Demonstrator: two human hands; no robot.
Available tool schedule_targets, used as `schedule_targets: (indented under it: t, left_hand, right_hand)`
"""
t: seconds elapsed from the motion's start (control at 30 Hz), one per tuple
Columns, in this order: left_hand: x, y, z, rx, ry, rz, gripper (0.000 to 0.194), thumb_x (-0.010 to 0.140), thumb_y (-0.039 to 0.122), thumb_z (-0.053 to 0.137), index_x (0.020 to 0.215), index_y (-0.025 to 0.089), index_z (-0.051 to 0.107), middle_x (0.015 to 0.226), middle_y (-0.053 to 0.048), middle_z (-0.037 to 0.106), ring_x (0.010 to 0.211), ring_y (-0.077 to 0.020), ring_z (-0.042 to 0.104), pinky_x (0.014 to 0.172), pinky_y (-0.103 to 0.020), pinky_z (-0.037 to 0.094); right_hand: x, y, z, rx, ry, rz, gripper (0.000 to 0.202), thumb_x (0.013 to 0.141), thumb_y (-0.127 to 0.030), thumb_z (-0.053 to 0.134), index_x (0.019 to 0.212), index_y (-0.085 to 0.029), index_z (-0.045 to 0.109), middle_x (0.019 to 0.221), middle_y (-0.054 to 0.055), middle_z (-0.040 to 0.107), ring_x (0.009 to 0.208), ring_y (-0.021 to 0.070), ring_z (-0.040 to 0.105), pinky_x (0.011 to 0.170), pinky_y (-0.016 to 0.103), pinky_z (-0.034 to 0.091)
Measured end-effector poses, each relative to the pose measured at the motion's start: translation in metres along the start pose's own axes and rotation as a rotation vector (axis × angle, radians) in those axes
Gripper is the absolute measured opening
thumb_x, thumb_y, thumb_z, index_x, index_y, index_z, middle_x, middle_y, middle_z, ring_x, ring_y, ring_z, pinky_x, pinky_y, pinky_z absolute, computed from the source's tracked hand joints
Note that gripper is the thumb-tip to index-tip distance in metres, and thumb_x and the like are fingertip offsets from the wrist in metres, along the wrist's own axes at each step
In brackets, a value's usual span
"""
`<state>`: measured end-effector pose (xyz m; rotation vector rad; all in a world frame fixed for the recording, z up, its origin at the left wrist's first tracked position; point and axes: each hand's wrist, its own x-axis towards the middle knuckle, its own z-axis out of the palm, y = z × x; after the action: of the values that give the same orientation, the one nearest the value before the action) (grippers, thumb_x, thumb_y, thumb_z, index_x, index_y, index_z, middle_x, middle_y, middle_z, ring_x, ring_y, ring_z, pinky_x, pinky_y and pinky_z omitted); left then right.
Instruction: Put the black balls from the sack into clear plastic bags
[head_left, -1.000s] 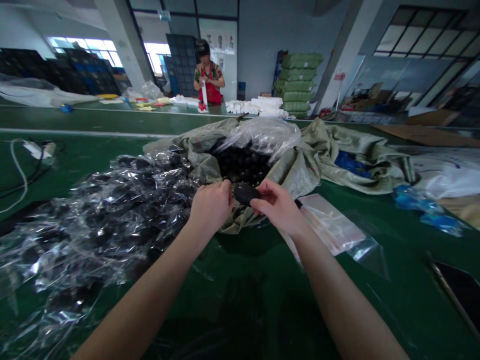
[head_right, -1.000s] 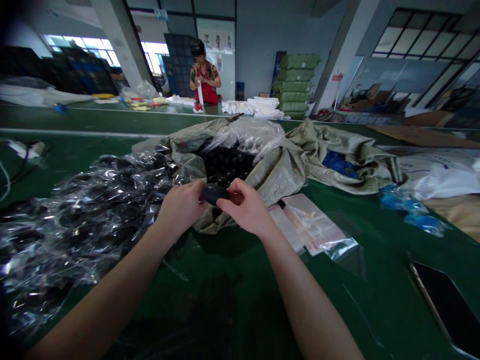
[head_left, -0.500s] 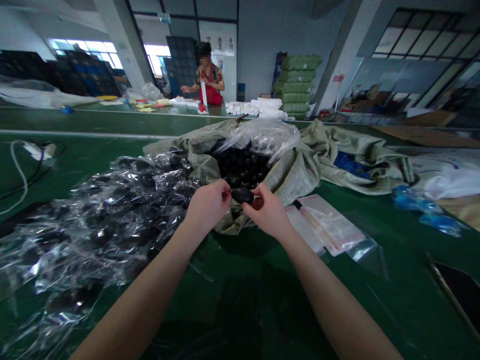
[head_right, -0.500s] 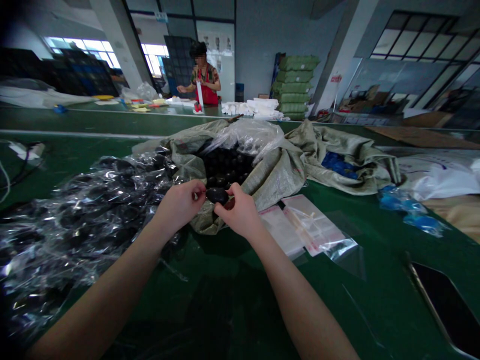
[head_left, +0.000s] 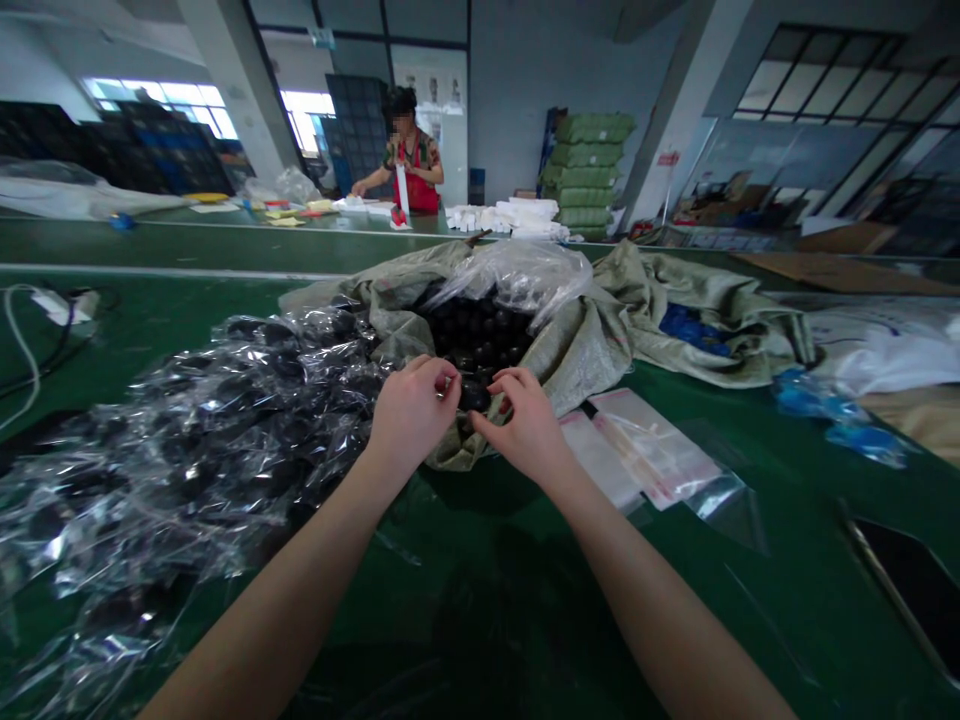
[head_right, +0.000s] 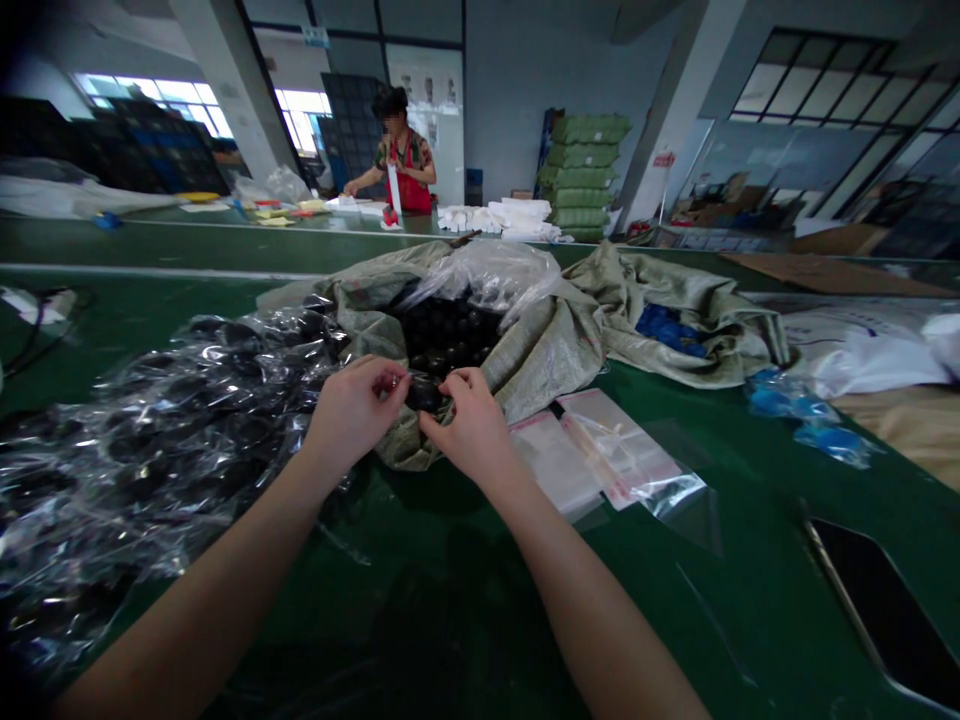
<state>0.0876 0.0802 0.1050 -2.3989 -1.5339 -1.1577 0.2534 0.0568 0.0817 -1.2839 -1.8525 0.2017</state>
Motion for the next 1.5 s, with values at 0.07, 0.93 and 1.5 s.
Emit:
schedule_targets:
  t: [0.07,0.93,1.5]
  left_hand:
    - [0.000,0.001,0.001,-0.013,0.007,0.003,0.015,0.085,0.022,0.051,0.081,0.017,0.065,0.076,-0.003,0.063,0.070,-0.0156,0.059,0.069,-0.027,0.045]
    - [-0.001,0.007,0.000,-0.235,-0.055,-0.015,0.013,0.086,0.028,0.051,0.085,0.018,0.060,0.074,-0.001,0.061,0.067,-0.0143,0.058,0.068,-0.027,0.047]
    - [-0.004,0.015,-0.003,-0.238,-0.020,-0.035,0.013,0.087,0.028,0.052,0.086,0.018,0.060,0.075,-0.001,0.063,0.067,-0.0141,0.059,0.067,-0.027,0.047]
  right_hand:
    - [0.000,0.000,0.001,0.003,0.043,-0.011,0.021,0.075,-0.028,0.066,0.092,-0.019,0.059,0.115,0.012,0.052,0.106,0.0244,0.057,0.092,0.039,0.048]
    - [-0.007,0.005,0.029,0.340,0.270,0.245,0.023,0.079,-0.034,0.070,0.097,-0.020,0.068,0.126,0.010,0.060,0.118,0.0223,0.056,0.096,0.038,0.048]
    - [-0.014,0.006,0.035,0.175,0.416,-0.014,0.027,0.084,-0.025,0.065,0.110,-0.025,0.070,0.133,0.010,0.053,0.113,0.0226,0.056,0.094,0.043,0.051]
